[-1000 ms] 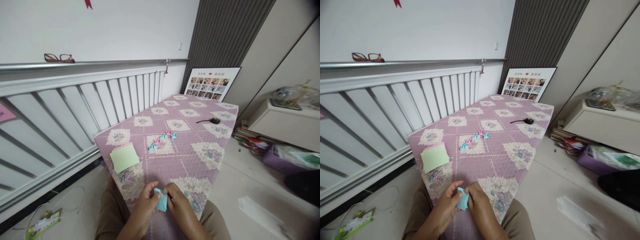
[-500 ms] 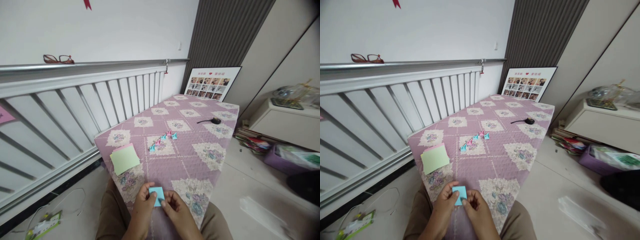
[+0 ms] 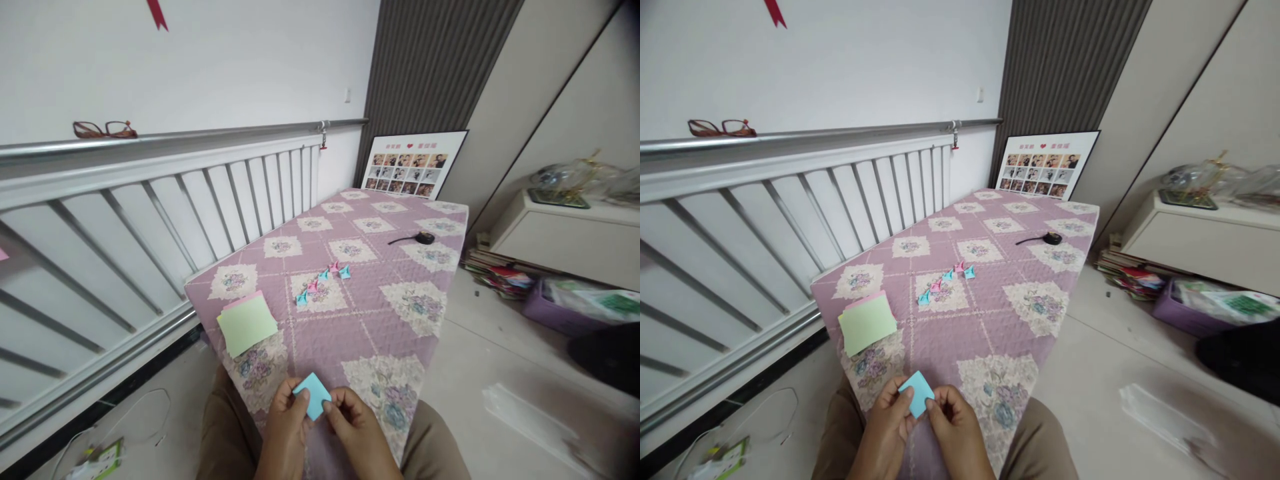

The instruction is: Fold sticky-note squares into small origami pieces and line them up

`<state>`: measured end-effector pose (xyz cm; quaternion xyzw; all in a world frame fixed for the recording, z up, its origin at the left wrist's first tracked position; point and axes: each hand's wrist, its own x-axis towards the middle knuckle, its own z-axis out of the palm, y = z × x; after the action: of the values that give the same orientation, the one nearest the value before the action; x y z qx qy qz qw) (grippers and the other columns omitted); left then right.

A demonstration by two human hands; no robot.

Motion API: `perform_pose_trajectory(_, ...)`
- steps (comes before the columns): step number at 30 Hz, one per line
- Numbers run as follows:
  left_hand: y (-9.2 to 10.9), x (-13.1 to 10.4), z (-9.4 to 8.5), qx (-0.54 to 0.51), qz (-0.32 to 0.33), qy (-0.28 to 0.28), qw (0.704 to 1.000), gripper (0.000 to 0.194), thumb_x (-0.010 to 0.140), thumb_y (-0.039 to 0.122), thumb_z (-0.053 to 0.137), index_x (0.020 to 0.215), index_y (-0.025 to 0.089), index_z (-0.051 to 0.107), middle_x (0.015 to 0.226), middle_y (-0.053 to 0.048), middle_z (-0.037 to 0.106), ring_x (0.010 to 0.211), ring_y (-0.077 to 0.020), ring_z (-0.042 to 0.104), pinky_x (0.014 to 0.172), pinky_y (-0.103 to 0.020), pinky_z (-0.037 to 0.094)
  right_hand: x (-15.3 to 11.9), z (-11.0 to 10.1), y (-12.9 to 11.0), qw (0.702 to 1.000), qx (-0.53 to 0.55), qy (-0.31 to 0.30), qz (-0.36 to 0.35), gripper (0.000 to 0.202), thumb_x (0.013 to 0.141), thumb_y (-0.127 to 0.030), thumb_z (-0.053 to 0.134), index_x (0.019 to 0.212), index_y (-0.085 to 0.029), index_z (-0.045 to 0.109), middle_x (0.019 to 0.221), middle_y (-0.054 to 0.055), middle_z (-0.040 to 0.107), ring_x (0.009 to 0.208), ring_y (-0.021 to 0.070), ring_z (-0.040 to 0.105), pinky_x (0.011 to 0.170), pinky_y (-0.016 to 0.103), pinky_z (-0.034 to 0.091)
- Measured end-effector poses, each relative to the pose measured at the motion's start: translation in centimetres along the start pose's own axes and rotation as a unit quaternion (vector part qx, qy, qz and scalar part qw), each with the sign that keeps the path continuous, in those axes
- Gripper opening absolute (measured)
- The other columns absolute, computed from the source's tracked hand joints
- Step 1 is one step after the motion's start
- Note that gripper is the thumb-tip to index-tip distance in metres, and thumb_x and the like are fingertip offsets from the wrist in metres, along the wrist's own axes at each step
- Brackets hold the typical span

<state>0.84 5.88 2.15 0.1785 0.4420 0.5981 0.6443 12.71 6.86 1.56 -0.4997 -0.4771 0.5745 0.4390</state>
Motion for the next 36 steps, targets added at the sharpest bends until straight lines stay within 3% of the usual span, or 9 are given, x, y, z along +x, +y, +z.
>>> perform_pose_trajectory(6,-0.2,-0.1,-0.2,0.039,-0.017,-0.030,0.999,0.041,0.058,0.046,0.080,0.076,0.017,0.058,0.071,0.000,0.058,0.065,-0.0126,0.053,0.063,-0.024,0.043,0.1,-0.5,-0.2,0.999,0.034,0.005,0.018,0.034,0.072,-0.052,0.062,0.067,-0.020,0.052,0.059,-0.005,0.043,0.056,0.0118,0.037,0.054,0.024,0.034)
perform_pose_trajectory(11,-1.0,0.2,-0.9,0.124,-0.051,-0.008,0.991,0.041,0.058,0.048,0.077,0.074,0.017,0.056,0.064,0.002,0.055,0.057,-0.0107,0.050,0.056,-0.022,0.040,0.3,-1.1,-0.6,0.999,0.041,0.004,0.016,0.037,0.070,-0.054,0.065,0.067,-0.019,0.056,0.060,-0.004,0.046,0.058,0.0122,0.041,0.056,0.025,0.037)
perform_pose_trajectory(17,-1.8,0.6,-1.3,0.179,-0.044,0.002,0.983,0.037,0.060,0.047,0.074,0.073,0.018,0.055,0.062,0.002,0.055,0.057,-0.0110,0.051,0.057,-0.022,0.041,0.3,-0.9,-0.2,0.996,0.079,0.024,0.014,0.041,0.064,-0.056,0.071,0.080,-0.019,0.064,0.062,-0.003,0.050,0.060,0.0134,0.045,0.058,0.025,0.040)
perform_pose_trajectory(21,-2.0,0.3,-0.9,0.206,-0.028,-0.004,0.978,0.033,0.064,0.045,0.072,0.076,0.018,0.057,0.064,0.002,0.056,0.058,-0.0113,0.052,0.058,-0.022,0.042,0.2,-0.7,-0.1,0.997,0.077,0.017,0.014,0.039,0.067,-0.057,0.069,0.071,-0.019,0.062,0.061,-0.003,0.051,0.059,0.0130,0.046,0.059,0.025,0.040)
perform_pose_trajectory(27,-1.3,0.1,-1.1,0.235,-0.032,-0.080,0.968,0.036,0.068,0.046,0.068,0.088,0.017,0.058,0.071,-0.001,0.061,0.063,-0.0142,0.058,0.057,-0.023,0.041,0.1,-1.0,-1.0,0.999,0.043,0.021,0.022,0.042,0.071,-0.060,0.063,0.067,-0.019,0.058,0.058,-0.003,0.052,0.057,0.0134,0.046,0.058,0.026,0.039)
perform_pose_trajectory(30,-0.8,0.1,-1.4,0.264,-0.053,-0.121,0.955,0.034,0.071,0.049,0.065,0.083,0.017,0.058,0.068,-0.001,0.062,0.060,-0.0147,0.058,0.053,-0.023,0.039,0.2,-1.2,-1.4,0.999,0.027,0.023,0.021,0.042,0.072,-0.061,0.061,0.065,-0.020,0.055,0.056,-0.003,0.052,0.056,0.0136,0.046,0.057,0.026,0.039)
perform_pose_trajectory(36,-1.1,-0.2,-1.1,0.280,-0.034,-0.104,0.954,0.031,0.072,0.047,0.063,0.067,0.018,0.055,0.066,-0.004,0.064,0.058,-0.0152,0.057,0.051,-0.024,0.037,0.3,-1.4,-1.6,0.999,-0.021,0.049,0.008,0.045,0.073,-0.065,0.055,0.063,-0.021,0.053,0.057,-0.003,0.048,0.056,0.0137,0.044,0.055,0.025,0.037)
